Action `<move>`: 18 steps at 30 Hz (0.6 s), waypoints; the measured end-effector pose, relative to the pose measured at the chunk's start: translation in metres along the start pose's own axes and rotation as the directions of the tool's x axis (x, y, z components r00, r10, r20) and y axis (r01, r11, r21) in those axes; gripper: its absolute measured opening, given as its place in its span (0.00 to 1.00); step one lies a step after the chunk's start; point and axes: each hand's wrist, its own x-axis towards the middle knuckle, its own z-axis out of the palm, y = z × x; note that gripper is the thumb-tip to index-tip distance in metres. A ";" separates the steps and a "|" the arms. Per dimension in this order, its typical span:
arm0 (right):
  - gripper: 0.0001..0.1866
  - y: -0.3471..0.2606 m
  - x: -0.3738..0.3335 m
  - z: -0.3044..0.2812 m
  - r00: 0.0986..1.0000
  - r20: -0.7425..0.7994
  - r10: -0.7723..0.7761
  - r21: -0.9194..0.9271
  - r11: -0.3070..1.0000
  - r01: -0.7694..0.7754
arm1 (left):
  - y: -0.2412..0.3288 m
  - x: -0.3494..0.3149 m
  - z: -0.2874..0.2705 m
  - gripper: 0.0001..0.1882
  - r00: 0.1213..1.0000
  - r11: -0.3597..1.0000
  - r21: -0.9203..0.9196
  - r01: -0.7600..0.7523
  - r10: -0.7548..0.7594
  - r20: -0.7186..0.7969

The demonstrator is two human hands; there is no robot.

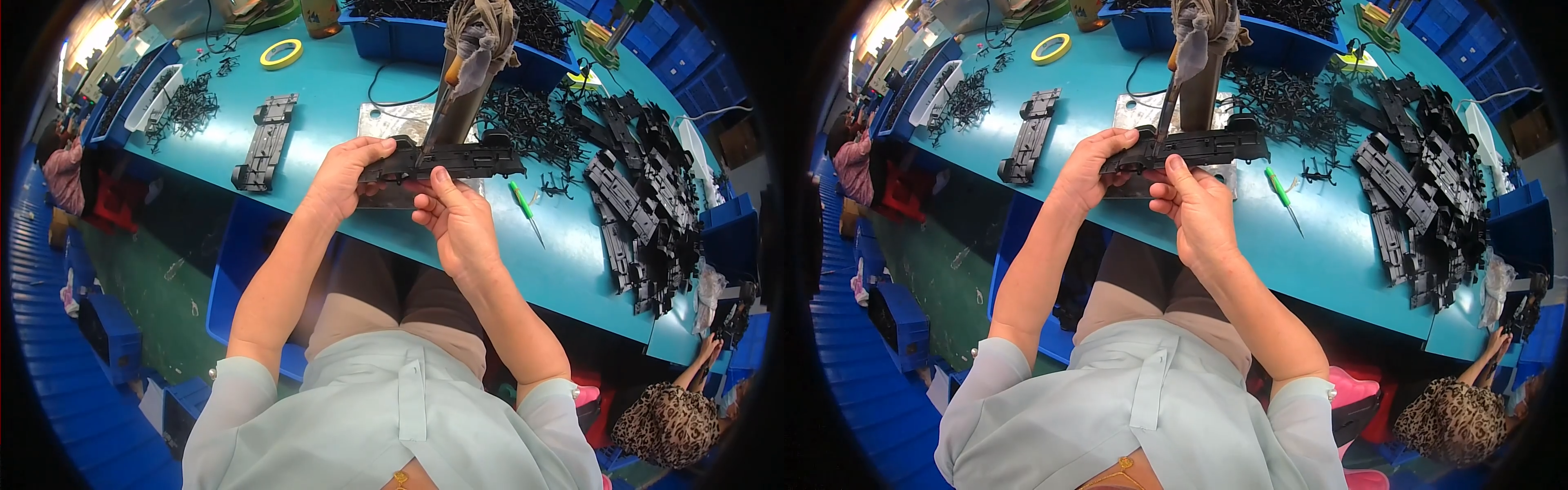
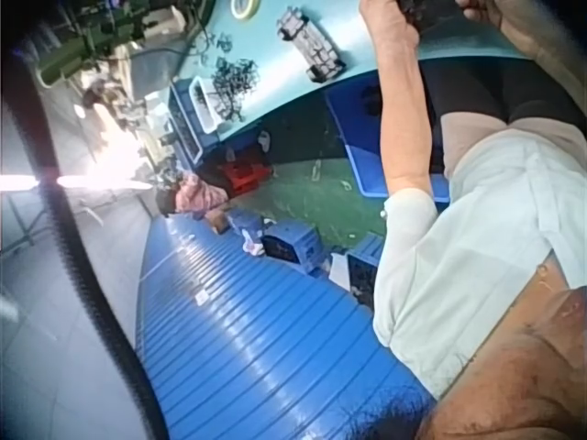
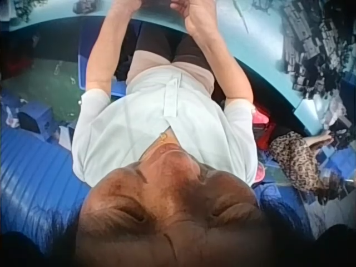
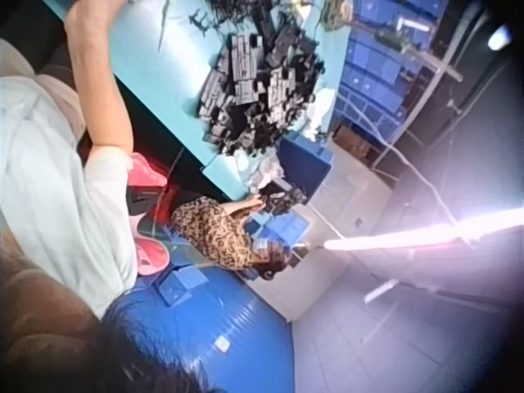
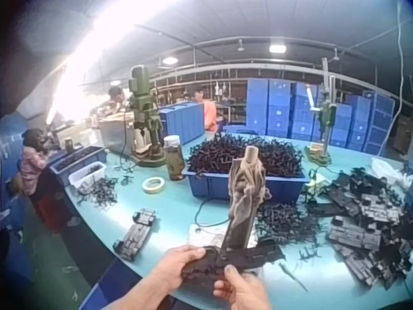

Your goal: Assembling components onto a plastic toy truck chassis using a manual press tool.

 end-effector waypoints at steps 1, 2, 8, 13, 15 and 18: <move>0.14 0.000 0.000 0.000 1.000 0.000 0.000 0.000 1.000 0.000 | 0.000 0.000 0.000 0.10 1.000 1.000 -0.005 0.003 -0.003 -0.005; 0.14 0.000 0.000 0.001 1.000 -0.002 0.001 -0.001 1.000 -0.001 | 0.000 0.000 0.001 0.10 1.000 1.000 -0.009 0.006 -0.006 -0.011; 0.14 -0.001 -0.001 0.002 1.000 -0.012 0.008 -0.004 1.000 -0.008 | -0.001 0.001 -0.001 0.10 1.000 1.000 -0.007 -0.001 0.001 0.003; 0.14 0.000 -0.001 0.003 1.000 -0.026 -0.001 -0.015 1.000 0.001 | -0.002 0.001 -0.002 0.10 1.000 1.000 -0.007 -0.004 0.004 0.008; 0.14 0.000 -0.001 0.004 0.999 -0.037 0.000 -0.018 1.000 -0.001 | -0.002 0.002 -0.001 0.10 1.000 1.000 -0.011 -0.003 0.003 0.005; 0.14 -0.001 -0.001 0.005 0.999 -0.043 -0.001 -0.022 1.000 0.000 | -0.001 0.001 0.000 0.10 1.000 1.000 -0.014 -0.002 0.002 -0.011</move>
